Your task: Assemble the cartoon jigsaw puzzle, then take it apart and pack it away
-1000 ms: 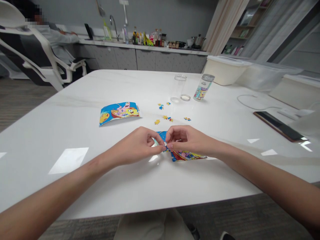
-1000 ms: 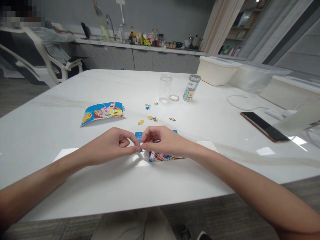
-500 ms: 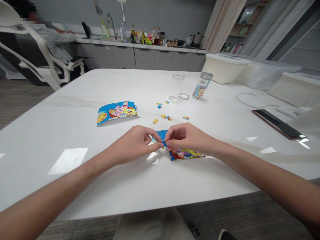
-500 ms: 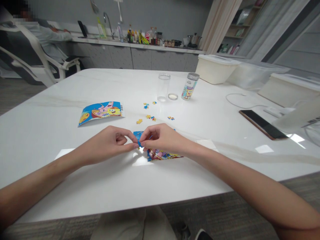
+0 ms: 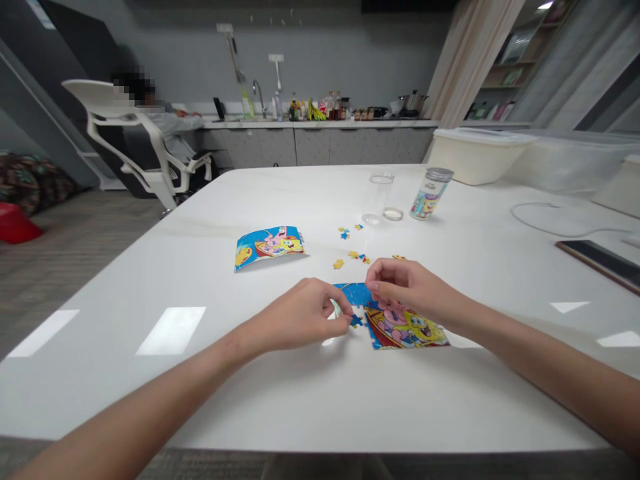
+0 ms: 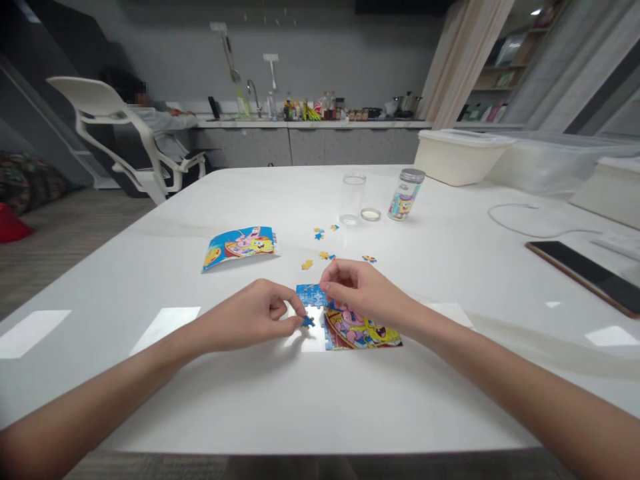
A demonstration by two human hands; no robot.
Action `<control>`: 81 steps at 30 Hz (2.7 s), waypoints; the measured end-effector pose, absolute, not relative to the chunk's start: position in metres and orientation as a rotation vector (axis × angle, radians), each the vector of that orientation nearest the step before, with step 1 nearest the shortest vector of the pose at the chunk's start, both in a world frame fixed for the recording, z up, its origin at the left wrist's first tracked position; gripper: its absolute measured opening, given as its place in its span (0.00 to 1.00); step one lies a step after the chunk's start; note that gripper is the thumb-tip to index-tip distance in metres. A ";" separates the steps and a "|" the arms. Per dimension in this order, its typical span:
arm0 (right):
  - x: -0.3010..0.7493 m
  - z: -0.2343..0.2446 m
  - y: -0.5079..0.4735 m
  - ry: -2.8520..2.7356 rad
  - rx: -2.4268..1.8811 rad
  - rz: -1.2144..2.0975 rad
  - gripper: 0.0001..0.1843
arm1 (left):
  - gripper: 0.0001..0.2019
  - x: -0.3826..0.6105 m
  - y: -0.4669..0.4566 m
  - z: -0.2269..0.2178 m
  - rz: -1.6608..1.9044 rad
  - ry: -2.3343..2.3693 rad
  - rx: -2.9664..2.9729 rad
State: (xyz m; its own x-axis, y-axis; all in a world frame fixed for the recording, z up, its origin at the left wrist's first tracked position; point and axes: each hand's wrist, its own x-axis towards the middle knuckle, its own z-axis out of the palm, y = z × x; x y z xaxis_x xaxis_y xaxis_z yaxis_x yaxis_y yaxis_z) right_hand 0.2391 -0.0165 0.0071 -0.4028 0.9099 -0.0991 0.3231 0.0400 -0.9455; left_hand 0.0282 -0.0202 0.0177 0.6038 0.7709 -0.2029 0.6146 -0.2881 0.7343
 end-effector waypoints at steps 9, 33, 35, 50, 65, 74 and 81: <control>0.237 0.006 -0.025 -2.003 -1.317 1.316 0.10 | 0.12 0.028 -0.017 0.014 0.343 1.153 1.918; 0.238 0.006 -0.024 -1.924 -1.284 1.497 0.07 | 0.13 0.026 -0.013 0.013 0.345 1.168 1.840; 0.238 0.007 -0.024 -1.925 -1.294 1.482 0.08 | 0.13 0.026 -0.013 0.014 0.338 1.158 1.846; 0.240 -0.005 -0.022 -2.093 -1.334 1.057 0.03 | 0.12 0.001 -0.002 0.006 0.009 0.799 3.231; 0.237 -0.020 -0.034 -2.490 -1.034 0.508 0.07 | 0.13 0.002 -0.003 0.003 0.032 0.703 3.326; 0.256 -0.002 -0.006 -2.242 -1.041 0.136 0.07 | 0.13 0.002 -0.004 0.004 -0.016 0.714 3.306; 0.299 -0.006 0.048 -2.059 -1.460 0.026 0.08 | 0.11 0.001 -0.004 0.003 -0.030 0.723 3.295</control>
